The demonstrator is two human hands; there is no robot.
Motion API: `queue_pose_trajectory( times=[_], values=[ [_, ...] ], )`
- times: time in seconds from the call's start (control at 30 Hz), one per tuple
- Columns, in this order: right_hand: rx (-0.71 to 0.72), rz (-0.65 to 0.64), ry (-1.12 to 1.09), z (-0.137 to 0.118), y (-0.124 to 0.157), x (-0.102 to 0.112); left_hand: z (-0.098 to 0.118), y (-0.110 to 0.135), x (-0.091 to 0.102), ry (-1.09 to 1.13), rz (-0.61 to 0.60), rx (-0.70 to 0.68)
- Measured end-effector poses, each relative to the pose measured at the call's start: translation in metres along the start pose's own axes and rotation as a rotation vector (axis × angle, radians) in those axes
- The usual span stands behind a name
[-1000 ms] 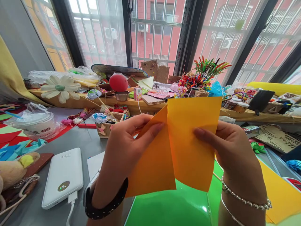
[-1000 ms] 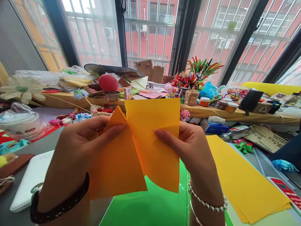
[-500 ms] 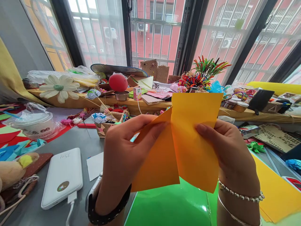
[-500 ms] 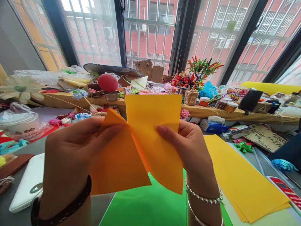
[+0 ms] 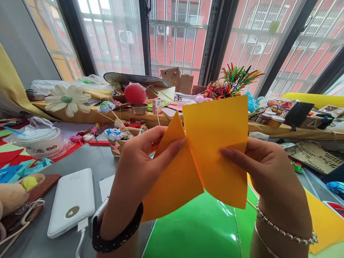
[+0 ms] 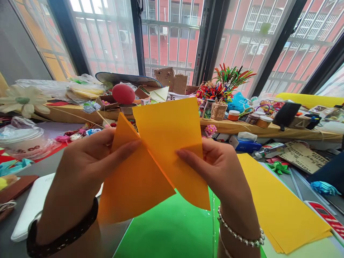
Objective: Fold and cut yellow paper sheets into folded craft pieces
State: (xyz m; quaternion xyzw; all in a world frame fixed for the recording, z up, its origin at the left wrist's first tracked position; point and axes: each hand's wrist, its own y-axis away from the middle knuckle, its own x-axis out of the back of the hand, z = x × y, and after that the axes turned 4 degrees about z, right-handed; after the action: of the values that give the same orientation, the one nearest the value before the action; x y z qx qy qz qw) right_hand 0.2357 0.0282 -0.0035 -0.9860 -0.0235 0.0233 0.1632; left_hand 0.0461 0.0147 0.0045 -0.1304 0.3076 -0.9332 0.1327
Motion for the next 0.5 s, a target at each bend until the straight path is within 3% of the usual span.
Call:
queue_pose_trajectory(
  times=[0.1,0.2,0.37,0.5],
  values=[
    [-0.018,0.024,-0.045,-0.0001,0.001,-0.0026,-0.0022,-0.0019,0.0011,0.088,-0.12,0.109],
    [-0.036,-0.003,-0.058,0.0005,0.0002,-0.0031,-0.0055,-0.0029,0.0006,0.13,-0.166,0.145],
    [-0.066,0.041,-0.048,-0.001,-0.0011,-0.0026,-0.0047,-0.0028,0.0009,0.017,-0.107,0.122],
    [-0.081,-0.003,-0.096,0.0021,-0.0011,-0.0003,0.0024,-0.0006,0.0008,-0.055,-0.053,0.093]
  ],
)
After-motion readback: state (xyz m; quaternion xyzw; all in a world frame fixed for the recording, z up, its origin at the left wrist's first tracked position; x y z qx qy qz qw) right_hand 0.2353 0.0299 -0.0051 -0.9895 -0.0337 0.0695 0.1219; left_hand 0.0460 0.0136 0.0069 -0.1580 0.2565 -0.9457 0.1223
